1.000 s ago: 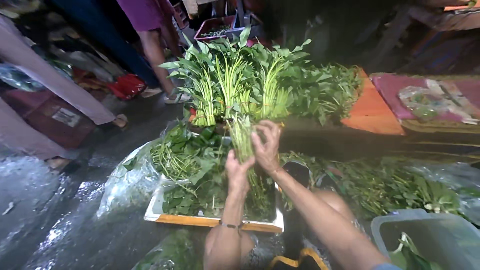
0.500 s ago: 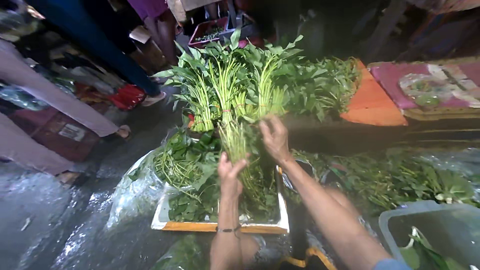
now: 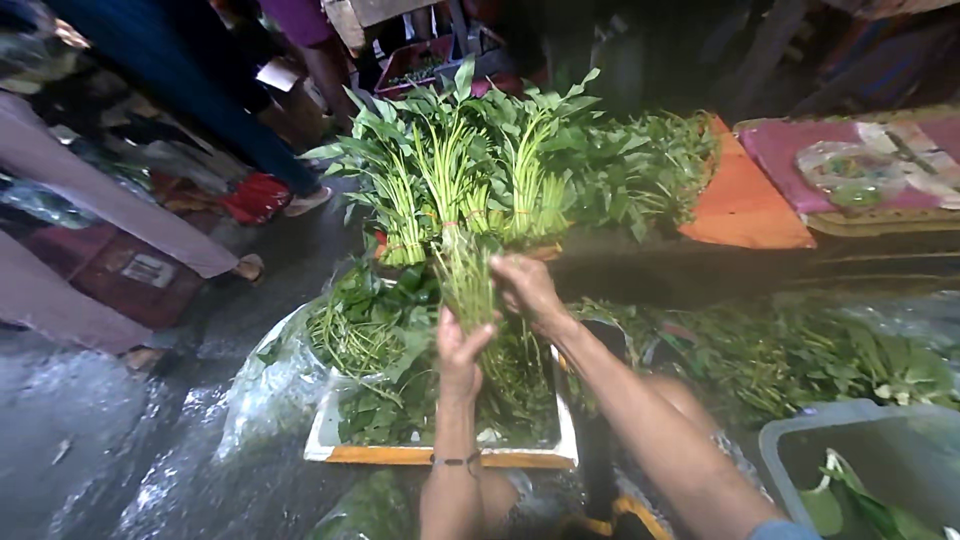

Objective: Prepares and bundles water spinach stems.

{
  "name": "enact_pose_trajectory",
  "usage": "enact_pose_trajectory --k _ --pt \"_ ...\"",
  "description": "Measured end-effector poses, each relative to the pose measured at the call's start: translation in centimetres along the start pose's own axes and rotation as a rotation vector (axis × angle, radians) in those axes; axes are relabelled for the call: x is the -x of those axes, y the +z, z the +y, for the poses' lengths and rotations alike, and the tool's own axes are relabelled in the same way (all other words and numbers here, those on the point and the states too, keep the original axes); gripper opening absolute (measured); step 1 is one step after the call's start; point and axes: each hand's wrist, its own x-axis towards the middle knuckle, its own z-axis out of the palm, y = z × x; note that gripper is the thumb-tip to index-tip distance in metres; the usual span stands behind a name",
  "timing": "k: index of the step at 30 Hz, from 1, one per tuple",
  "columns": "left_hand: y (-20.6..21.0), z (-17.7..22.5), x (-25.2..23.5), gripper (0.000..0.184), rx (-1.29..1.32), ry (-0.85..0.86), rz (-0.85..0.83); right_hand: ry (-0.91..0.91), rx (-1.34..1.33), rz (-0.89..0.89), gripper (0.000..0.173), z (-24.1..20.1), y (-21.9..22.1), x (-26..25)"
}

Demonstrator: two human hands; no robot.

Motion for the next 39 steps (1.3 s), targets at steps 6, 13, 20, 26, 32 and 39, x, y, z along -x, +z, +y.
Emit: enact_pose_trajectory --k 6,13,20,26,32,39 --pt "0.4 -0.3 0.0 0.054 -0.063 -0.005 0.037 0.072 -0.033 -0.144 0.01 -1.0 -1.0 0.1" --pt "0.8 -0.4 -0.1 0.038 -0.043 -0.005 0.121 -0.132 -0.05 -0.037 0.026 -0.5 -0.8 0.2" --pt "0.9 -0.7 0.2 0.047 -0.056 0.037 0.077 -0.129 -0.065 0.029 0.027 0.2 0.1 0.5" --pt "1.1 -1.1 0.4 0.048 -0.058 0.048 0.042 -0.027 0.002 0.028 0.05 -0.3 0.2 0.9" --pt "1.1 -1.4 0.2 0.024 -0.178 0.018 0.107 -0.055 0.032 0.08 0.048 0.5 -0.2 0.1" --pt "0.9 -0.8 -0.2 0.026 -0.18 0.032 0.227 -0.223 0.065 0.124 0.027 1.7 0.0 -0.2"
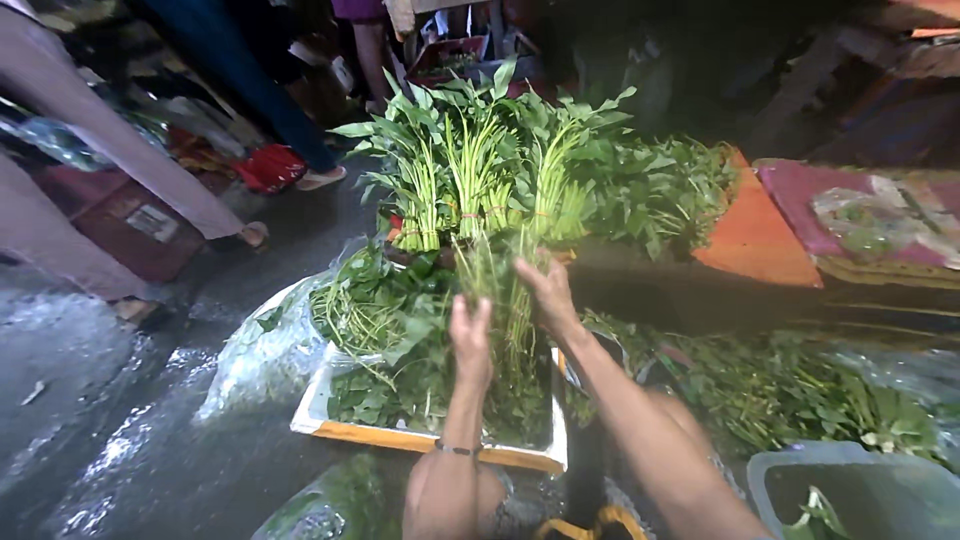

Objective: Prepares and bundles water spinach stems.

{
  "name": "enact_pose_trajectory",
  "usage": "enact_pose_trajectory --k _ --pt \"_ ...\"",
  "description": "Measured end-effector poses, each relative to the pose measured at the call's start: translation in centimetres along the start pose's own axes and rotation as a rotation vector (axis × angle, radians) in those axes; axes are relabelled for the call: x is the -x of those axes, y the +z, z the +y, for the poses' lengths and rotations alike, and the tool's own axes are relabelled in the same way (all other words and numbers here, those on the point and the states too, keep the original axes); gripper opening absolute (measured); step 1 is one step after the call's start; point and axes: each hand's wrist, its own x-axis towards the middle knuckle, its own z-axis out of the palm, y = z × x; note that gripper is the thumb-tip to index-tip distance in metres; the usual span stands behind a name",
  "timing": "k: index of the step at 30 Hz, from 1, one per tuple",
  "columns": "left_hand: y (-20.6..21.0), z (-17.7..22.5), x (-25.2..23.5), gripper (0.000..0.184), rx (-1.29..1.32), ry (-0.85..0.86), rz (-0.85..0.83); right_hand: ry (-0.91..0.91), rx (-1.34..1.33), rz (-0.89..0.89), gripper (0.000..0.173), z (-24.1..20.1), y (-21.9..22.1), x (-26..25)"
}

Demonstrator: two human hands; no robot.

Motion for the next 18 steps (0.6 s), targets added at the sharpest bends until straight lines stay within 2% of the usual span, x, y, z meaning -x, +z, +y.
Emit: enact_pose_trajectory --k 5,9,13,15,18 --pt "0.0 -0.7 0.3 0.037 -0.109 0.047 -0.085 -0.041 0.015 -0.07 0.025 0.4 0.3 0.3" --pt "-0.4 -0.2 0.0 0.031 0.032 -0.017 -0.008 -0.081 0.038 -0.015 0.021 0.1 -0.1 0.1" --pt "-0.8 0.4 0.0 0.025 0.048 -0.024 -0.022 -0.133 0.091 -0.018 0.029 -0.2 -1.0 -0.6" --pt "-0.4 0.1 0.1 0.026 0.054 -0.022 -0.032 -0.211 0.196 -0.006 0.028 0.1 -1.2 -0.8" --pt "-0.9 0.0 -0.2 0.026 0.02 -0.018 0.0 -0.359 0.454 -0.003 0.043 -0.1 -2.6 -1.3"
